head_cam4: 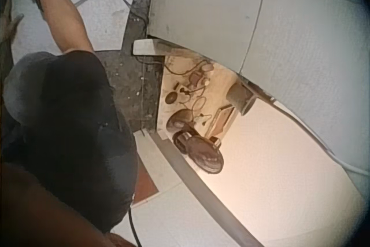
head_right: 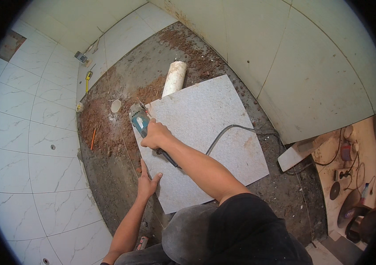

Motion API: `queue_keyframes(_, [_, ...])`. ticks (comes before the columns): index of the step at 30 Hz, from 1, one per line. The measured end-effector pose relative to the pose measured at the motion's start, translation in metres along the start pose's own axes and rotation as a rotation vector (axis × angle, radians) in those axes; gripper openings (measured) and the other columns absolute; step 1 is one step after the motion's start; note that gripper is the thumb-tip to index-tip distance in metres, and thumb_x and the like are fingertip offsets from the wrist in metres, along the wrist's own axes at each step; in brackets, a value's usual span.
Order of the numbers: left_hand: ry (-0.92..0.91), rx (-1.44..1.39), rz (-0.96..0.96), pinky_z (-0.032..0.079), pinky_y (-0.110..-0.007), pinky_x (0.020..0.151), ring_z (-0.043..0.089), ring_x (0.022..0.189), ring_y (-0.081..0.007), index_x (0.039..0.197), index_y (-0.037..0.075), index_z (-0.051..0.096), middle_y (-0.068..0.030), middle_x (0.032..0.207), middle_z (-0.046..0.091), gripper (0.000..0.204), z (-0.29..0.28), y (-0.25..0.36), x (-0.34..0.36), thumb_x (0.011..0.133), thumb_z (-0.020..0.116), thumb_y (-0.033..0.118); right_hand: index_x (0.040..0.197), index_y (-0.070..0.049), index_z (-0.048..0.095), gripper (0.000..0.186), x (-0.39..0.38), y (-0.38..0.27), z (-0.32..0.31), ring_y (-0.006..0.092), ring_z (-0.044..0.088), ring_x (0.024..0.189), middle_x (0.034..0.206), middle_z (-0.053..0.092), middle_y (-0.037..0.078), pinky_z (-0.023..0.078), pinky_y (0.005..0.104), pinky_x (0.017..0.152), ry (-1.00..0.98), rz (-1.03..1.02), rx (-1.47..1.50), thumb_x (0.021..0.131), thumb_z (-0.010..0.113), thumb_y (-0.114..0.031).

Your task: The person attaches a cutting disc to an angle grinder, places a tile on the ground, and cuts the corner of the tile using the angle grinder.

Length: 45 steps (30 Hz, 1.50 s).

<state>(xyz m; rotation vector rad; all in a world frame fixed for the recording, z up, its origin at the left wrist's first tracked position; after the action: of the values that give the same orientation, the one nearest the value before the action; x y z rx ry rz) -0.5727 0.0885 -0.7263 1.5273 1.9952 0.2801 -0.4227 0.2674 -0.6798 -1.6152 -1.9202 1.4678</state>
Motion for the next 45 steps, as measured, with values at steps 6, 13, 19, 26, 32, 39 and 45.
queue_keyframes(6, [-0.008,-0.005,-0.014,0.052,-0.047,0.095,0.066,0.11,-0.049,0.161,0.003,-0.001,-0.0385,0.118,0.064,0.108,0.001,-0.001,0.001,0.089,0.074,0.031,0.129,0.011,0.045,0.087,0.005,0.0,0.002,0.0428,0.068,0.108,0.116,0.067,0.031,0.056,0.0432,0.093,0.01,-0.009,0.006,0.063,0.085,-0.029])
queue_keyframes(13, [-0.034,-0.023,-0.06,0.051,-0.046,0.098,0.065,0.114,-0.0481,0.161,0.002,0.002,-0.0387,0.123,0.062,0.107,-0.001,0.005,-0.001,0.089,0.074,0.032,0.128,0.012,0.045,0.086,0.01,-0.002,0.003,0.0427,0.069,0.106,0.114,0.068,0.031,0.057,0.0429,0.092,0.02,-0.007,0.006,0.063,0.085,-0.028])
queue_keyframes(19, [-0.011,-0.011,-0.032,0.052,-0.046,0.096,0.066,0.111,-0.0476,0.161,0.002,0.002,-0.0377,0.12,0.064,0.106,-0.001,0.002,-0.001,0.089,0.074,0.032,0.129,0.012,0.045,0.087,0.0,-0.001,0.0,0.0423,0.069,0.107,0.115,0.068,0.031,0.056,0.0427,0.092,0.011,-0.007,0.006,0.064,0.085,-0.029])
queue_keyframes(26, [-0.016,-0.01,-0.022,0.052,-0.046,0.095,0.067,0.109,-0.0478,0.161,0.001,0.001,-0.0381,0.118,0.065,0.106,0.0,0.002,0.0,0.09,0.073,0.032,0.129,0.012,0.045,0.086,-0.005,-0.001,-0.001,0.0424,0.068,0.108,0.115,0.067,0.03,0.056,0.0424,0.093,0.005,0.001,-0.002,0.064,0.084,-0.028])
queue_keyframes(32, [-0.008,-0.016,-0.01,0.052,-0.046,0.095,0.067,0.11,-0.048,0.161,0.002,0.001,-0.0385,0.119,0.064,0.107,0.002,-0.002,0.001,0.089,0.074,0.032,0.13,0.012,0.044,0.086,-0.006,-0.002,-0.003,0.0421,0.068,0.109,0.116,0.067,0.03,0.056,0.0426,0.093,0.005,0.005,0.01,0.064,0.084,-0.028])
queue_keyframes(39, [0.013,-0.008,-0.004,0.052,-0.045,0.094,0.067,0.109,-0.0463,0.161,0.001,0.003,-0.038,0.119,0.064,0.107,0.002,-0.005,0.001,0.089,0.075,0.033,0.13,0.011,0.045,0.086,0.005,-0.005,0.0,0.0423,0.067,0.11,0.118,0.067,0.03,0.056,0.0425,0.094,0.001,0.011,0.022,0.064,0.084,-0.028])
queue_keyframes(45, [-0.003,0.004,-0.019,0.053,-0.046,0.09,0.068,0.105,-0.048,0.161,0.001,0.001,-0.0384,0.116,0.065,0.108,0.003,-0.003,0.002,0.089,0.075,0.032,0.131,0.011,0.044,0.087,0.01,-0.004,0.001,0.0419,0.067,0.111,0.12,0.067,0.029,0.056,0.0425,0.095,0.0,0.014,0.018,0.063,0.084,-0.028])
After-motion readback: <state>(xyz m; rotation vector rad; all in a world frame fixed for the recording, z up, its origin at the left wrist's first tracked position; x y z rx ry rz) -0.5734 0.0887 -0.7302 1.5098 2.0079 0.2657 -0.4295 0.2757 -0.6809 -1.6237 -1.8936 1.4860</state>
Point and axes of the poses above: each hand's wrist, its own x-axis towards the middle knuckle, its own z-axis out of the palm, y = z × x, the point moved 1 cm from there along x, towards the middle knuckle
